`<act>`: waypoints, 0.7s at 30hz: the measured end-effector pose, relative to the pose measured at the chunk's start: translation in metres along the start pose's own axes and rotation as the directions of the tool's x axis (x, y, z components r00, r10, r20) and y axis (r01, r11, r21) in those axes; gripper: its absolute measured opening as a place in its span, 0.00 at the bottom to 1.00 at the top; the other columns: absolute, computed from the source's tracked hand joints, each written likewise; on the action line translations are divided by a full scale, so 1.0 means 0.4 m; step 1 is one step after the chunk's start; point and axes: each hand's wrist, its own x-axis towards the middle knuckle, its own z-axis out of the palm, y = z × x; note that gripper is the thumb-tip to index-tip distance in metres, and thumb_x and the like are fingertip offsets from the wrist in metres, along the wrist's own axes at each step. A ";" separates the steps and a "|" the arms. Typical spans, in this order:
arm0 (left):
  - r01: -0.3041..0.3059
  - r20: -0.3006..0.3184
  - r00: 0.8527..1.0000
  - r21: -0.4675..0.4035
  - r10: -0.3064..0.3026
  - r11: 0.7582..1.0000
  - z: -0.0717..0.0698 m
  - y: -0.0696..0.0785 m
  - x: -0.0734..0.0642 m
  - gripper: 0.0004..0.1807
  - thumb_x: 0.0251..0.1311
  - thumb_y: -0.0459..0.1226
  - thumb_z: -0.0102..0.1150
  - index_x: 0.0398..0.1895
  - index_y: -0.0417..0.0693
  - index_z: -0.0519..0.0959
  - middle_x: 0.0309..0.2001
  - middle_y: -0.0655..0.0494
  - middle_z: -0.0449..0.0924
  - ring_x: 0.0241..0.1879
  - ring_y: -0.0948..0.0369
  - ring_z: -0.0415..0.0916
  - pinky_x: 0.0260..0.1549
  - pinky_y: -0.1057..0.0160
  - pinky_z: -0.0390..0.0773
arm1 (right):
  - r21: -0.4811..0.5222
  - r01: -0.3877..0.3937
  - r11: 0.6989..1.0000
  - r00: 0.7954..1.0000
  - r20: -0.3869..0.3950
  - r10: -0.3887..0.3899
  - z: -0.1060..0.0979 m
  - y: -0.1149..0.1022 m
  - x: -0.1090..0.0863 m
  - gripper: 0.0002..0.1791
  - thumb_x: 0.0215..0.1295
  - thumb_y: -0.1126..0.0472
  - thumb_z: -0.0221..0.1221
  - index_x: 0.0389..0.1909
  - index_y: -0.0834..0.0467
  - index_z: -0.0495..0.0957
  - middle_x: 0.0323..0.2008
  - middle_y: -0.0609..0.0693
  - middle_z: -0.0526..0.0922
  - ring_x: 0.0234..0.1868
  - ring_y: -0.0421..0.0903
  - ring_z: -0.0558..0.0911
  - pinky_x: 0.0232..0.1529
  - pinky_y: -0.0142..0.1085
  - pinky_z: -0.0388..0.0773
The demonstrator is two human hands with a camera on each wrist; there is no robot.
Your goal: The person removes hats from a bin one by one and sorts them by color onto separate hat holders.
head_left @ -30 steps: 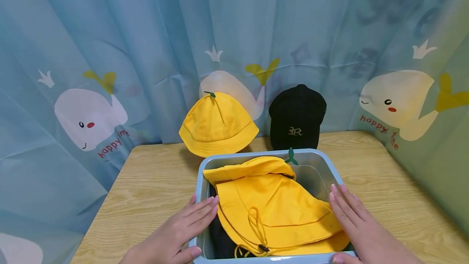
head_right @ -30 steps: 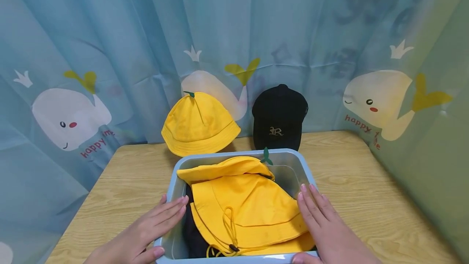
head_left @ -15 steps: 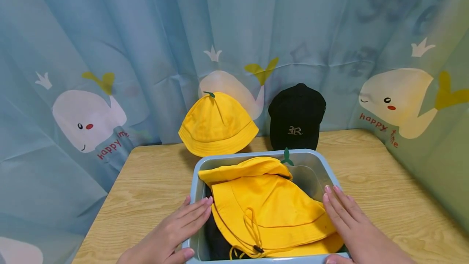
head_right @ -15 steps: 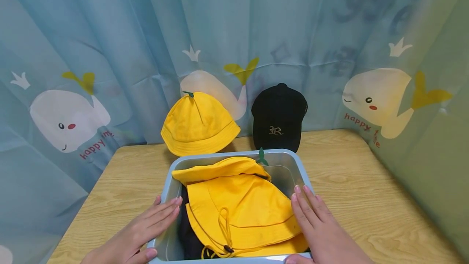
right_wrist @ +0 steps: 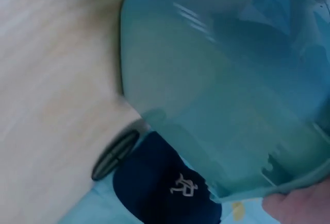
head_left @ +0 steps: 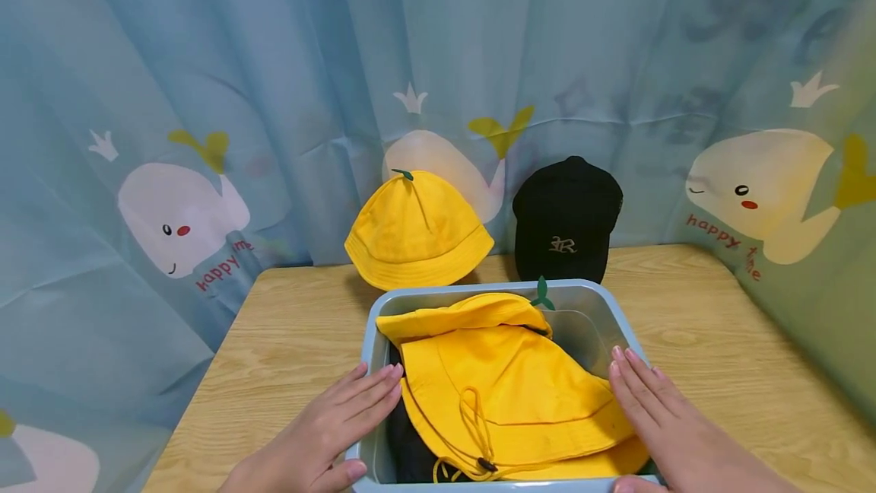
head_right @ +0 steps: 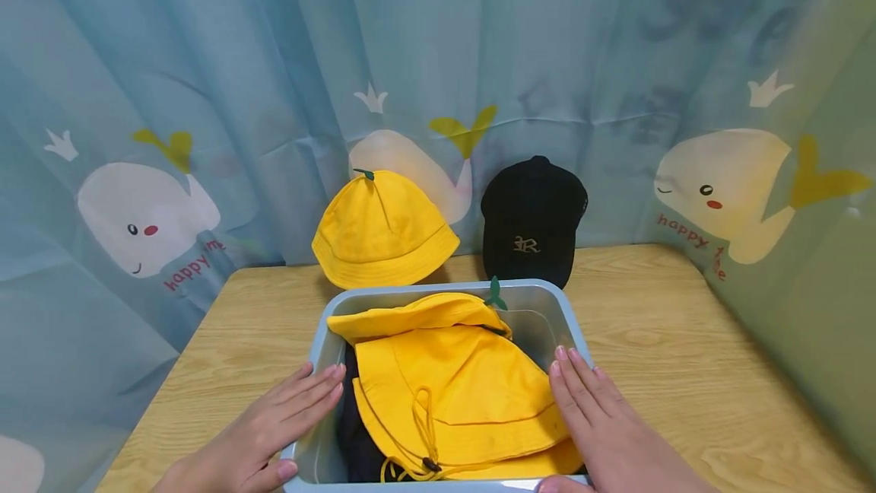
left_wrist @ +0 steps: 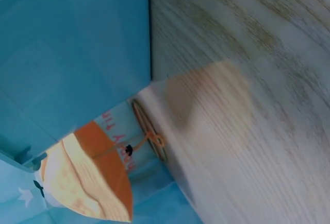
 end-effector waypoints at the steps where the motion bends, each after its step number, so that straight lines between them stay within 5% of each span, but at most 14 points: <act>1: 0.002 0.003 1.000 0.003 -0.002 1.000 0.000 0.000 0.000 0.32 0.74 0.48 0.29 0.68 0.32 0.59 0.72 0.43 0.55 0.72 0.54 0.51 0.71 0.63 0.40 | 0.008 0.007 1.000 1.000 0.009 -0.007 -0.003 0.003 0.003 0.58 0.55 0.35 0.60 0.75 0.59 0.39 0.76 0.51 0.37 0.75 0.41 0.35 0.69 0.24 0.25; 9: -0.010 0.030 1.000 0.028 0.009 1.000 -0.010 0.001 0.005 0.32 0.73 0.49 0.31 0.69 0.32 0.58 0.72 0.43 0.55 0.71 0.53 0.53 0.71 0.63 0.41 | 0.047 0.041 0.998 0.996 0.072 -0.045 -0.045 0.046 0.035 0.60 0.50 0.33 0.62 0.75 0.56 0.41 0.76 0.46 0.40 0.74 0.33 0.33 0.67 0.20 0.26; 14: 0.003 0.057 0.998 0.037 -0.005 0.999 -0.017 0.001 0.006 0.32 0.73 0.50 0.30 0.69 0.34 0.58 0.72 0.43 0.55 0.71 0.54 0.53 0.71 0.64 0.41 | 0.053 -0.011 0.999 0.988 0.158 0.003 -0.074 0.065 0.062 0.59 0.48 0.30 0.60 0.74 0.56 0.47 0.73 0.55 0.54 0.71 0.26 0.30 0.65 0.17 0.25; 17: 0.013 0.071 0.997 0.040 -0.016 0.999 -0.019 0.003 0.006 0.33 0.73 0.50 0.30 0.70 0.34 0.57 0.72 0.42 0.54 0.72 0.53 0.52 0.71 0.65 0.41 | 0.110 -0.065 0.992 0.969 0.245 0.036 -0.091 0.072 0.082 0.56 0.51 0.31 0.60 0.74 0.56 0.49 0.72 0.56 0.56 0.75 0.42 0.42 0.62 0.14 0.23; 21: 0.031 0.087 0.996 0.032 -0.034 0.999 -0.021 0.005 0.006 0.33 0.73 0.50 0.31 0.70 0.35 0.56 0.72 0.43 0.53 0.72 0.54 0.50 0.71 0.66 0.41 | 0.192 -0.156 0.969 0.926 0.369 0.076 -0.119 0.079 0.115 0.53 0.54 0.32 0.58 0.74 0.54 0.49 0.73 0.53 0.53 0.68 0.62 0.62 0.70 0.37 0.54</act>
